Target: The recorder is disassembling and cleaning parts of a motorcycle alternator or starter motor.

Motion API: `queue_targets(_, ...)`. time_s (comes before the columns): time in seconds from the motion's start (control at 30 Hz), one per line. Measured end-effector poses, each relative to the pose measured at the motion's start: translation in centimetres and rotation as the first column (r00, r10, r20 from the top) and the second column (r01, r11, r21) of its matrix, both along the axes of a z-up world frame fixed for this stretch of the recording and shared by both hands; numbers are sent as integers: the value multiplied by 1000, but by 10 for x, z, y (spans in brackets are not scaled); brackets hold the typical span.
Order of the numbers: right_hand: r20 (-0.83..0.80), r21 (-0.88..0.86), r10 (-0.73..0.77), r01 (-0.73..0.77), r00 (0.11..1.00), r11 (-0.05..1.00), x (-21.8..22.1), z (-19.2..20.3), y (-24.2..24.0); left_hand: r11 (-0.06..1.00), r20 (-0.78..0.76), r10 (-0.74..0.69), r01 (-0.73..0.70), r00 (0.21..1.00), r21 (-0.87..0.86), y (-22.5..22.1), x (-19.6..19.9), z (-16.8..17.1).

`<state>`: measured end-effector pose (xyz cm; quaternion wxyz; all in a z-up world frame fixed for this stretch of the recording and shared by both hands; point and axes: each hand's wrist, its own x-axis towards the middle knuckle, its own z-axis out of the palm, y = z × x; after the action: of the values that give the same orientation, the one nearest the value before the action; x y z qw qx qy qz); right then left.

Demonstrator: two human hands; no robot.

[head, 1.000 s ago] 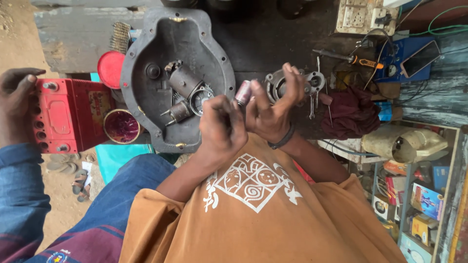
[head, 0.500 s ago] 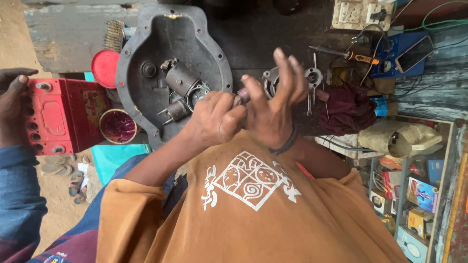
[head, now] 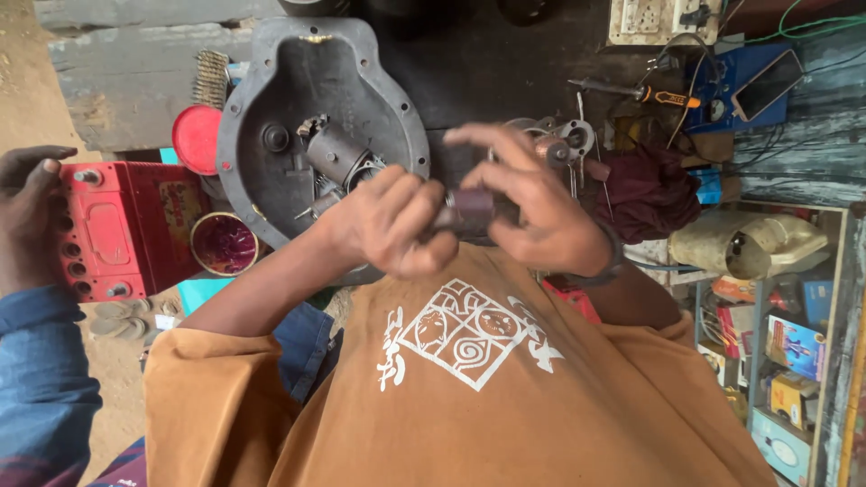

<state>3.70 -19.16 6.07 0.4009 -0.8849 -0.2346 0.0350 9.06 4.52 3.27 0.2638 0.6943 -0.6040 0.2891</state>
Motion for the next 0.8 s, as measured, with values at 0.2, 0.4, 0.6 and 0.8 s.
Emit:
queue_targets(0.2, -599, 572, 497, -100, 628, 814, 10, -11, -11, 964, 172, -259, 266, 950, -17, -2, 14, 15)
queue_targets(0.4, -379, 402, 492, -339, 784, 850, 11, -8, -10, 930, 148, -369, 363, 918, 66, 1, 16, 10)
queue_targets(0.6, -88, 4, 134, -134, 987, 991, -18, 3, 4, 987, -28, -124, 126, 992, 101, 1, -7, -5)
queue_targets(0.8, 69, -149, -86, 95, 994, 984, -52, 10, 26, 996, -243, -17, 37, 970, 77, -9, -23, -15)
